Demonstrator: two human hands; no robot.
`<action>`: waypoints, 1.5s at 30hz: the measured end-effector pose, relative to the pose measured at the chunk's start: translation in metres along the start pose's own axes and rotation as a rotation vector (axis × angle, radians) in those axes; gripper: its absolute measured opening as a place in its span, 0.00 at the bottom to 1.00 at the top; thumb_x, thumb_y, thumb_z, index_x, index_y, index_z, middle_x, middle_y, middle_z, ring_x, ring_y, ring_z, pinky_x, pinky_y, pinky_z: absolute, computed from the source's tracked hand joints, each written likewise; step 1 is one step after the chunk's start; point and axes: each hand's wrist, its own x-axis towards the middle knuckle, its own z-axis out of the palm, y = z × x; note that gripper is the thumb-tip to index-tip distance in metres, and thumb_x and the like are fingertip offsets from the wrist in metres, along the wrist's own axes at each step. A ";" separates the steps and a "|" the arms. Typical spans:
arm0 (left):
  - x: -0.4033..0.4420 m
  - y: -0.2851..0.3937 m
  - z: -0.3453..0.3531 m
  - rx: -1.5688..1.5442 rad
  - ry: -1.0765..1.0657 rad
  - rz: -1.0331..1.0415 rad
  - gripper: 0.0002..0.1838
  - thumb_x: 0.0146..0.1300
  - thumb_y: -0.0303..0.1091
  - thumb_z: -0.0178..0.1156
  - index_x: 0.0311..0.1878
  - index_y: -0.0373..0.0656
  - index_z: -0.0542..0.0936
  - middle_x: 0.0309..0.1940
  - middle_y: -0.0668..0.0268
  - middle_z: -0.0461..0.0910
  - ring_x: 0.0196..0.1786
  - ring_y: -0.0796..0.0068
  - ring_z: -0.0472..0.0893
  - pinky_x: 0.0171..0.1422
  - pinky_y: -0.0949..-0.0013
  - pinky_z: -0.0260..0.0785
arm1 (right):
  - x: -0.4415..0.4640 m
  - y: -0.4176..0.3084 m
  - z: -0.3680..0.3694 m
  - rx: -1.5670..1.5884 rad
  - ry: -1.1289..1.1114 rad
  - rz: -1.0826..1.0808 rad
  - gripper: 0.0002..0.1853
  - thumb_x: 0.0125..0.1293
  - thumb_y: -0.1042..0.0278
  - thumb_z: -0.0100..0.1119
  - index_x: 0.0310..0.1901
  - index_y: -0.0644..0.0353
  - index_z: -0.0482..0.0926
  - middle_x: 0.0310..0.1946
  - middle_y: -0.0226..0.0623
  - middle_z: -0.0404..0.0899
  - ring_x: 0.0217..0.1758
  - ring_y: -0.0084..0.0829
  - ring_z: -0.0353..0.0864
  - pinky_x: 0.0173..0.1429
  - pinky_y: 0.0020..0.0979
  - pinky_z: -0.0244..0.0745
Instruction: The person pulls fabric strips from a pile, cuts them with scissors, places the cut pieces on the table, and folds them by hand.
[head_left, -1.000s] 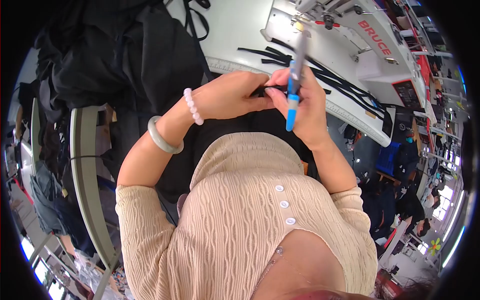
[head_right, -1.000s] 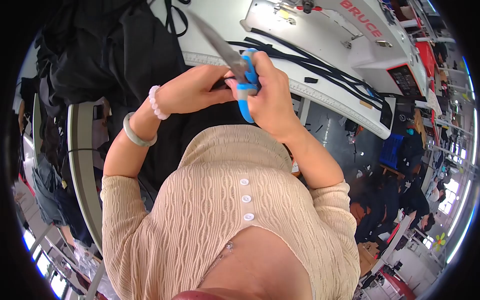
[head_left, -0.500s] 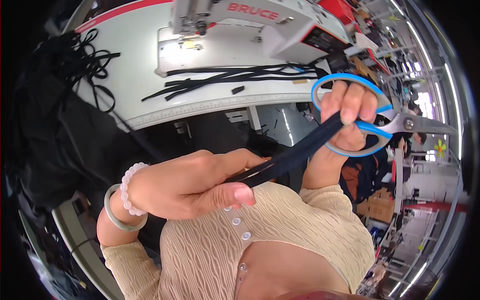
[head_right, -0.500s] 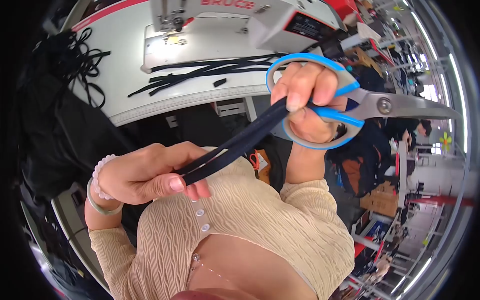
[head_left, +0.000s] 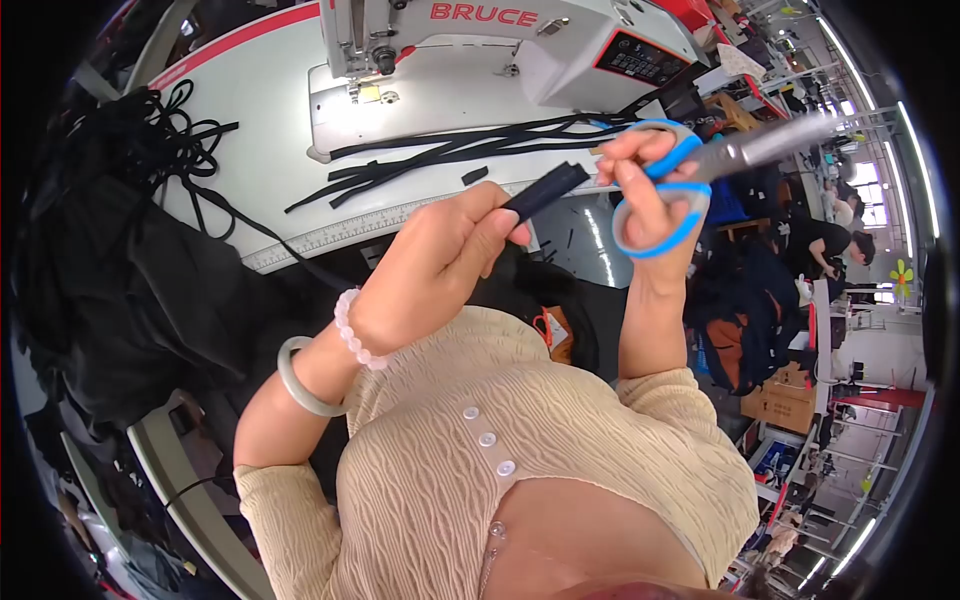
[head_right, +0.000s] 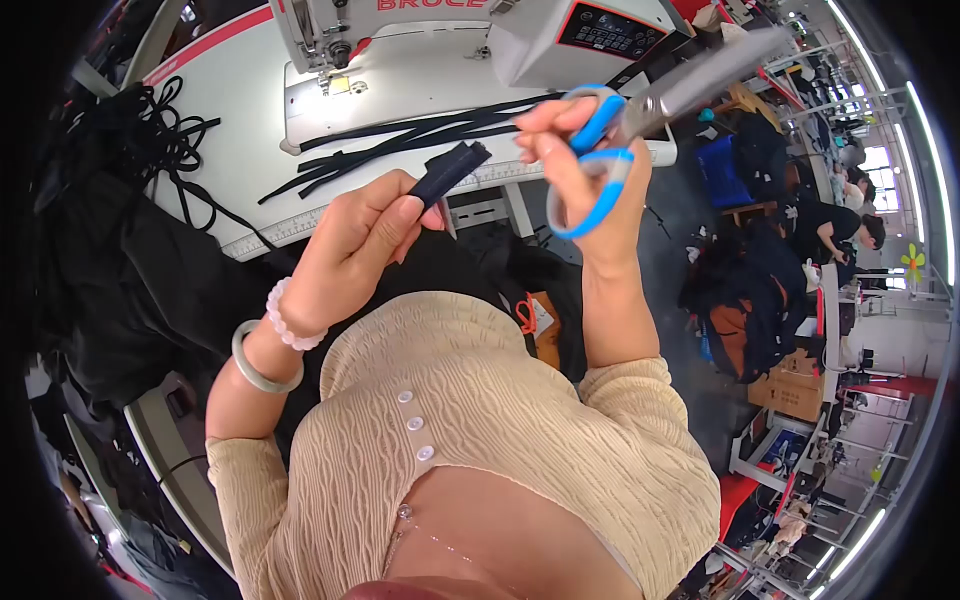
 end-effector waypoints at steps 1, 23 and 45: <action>-0.002 -0.007 0.002 0.029 0.059 0.022 0.14 0.73 0.35 0.44 0.36 0.36 0.75 0.17 0.73 0.66 0.21 0.84 0.62 0.27 0.78 0.57 | -0.002 0.007 -0.002 -0.010 0.050 0.030 0.08 0.60 0.79 0.56 0.39 0.64 0.69 0.36 0.47 0.79 0.33 0.29 0.79 0.38 0.28 0.75; -0.012 -0.024 -0.008 0.325 0.201 -0.022 0.12 0.71 0.31 0.46 0.36 0.33 0.75 0.15 0.66 0.67 0.19 0.77 0.67 0.26 0.73 0.60 | -0.020 0.022 0.015 -0.035 0.069 0.077 0.08 0.60 0.78 0.58 0.36 0.63 0.68 0.29 0.37 0.75 0.29 0.25 0.75 0.36 0.26 0.71; -0.025 -0.035 -0.065 0.143 -0.293 -0.253 0.15 0.71 0.37 0.46 0.34 0.36 0.76 0.23 0.66 0.71 0.26 0.78 0.68 0.32 0.73 0.63 | 0.010 0.002 -0.066 0.135 0.428 0.149 0.15 0.52 0.85 0.64 0.37 0.57 0.70 0.33 0.48 0.76 0.26 0.28 0.74 0.31 0.30 0.69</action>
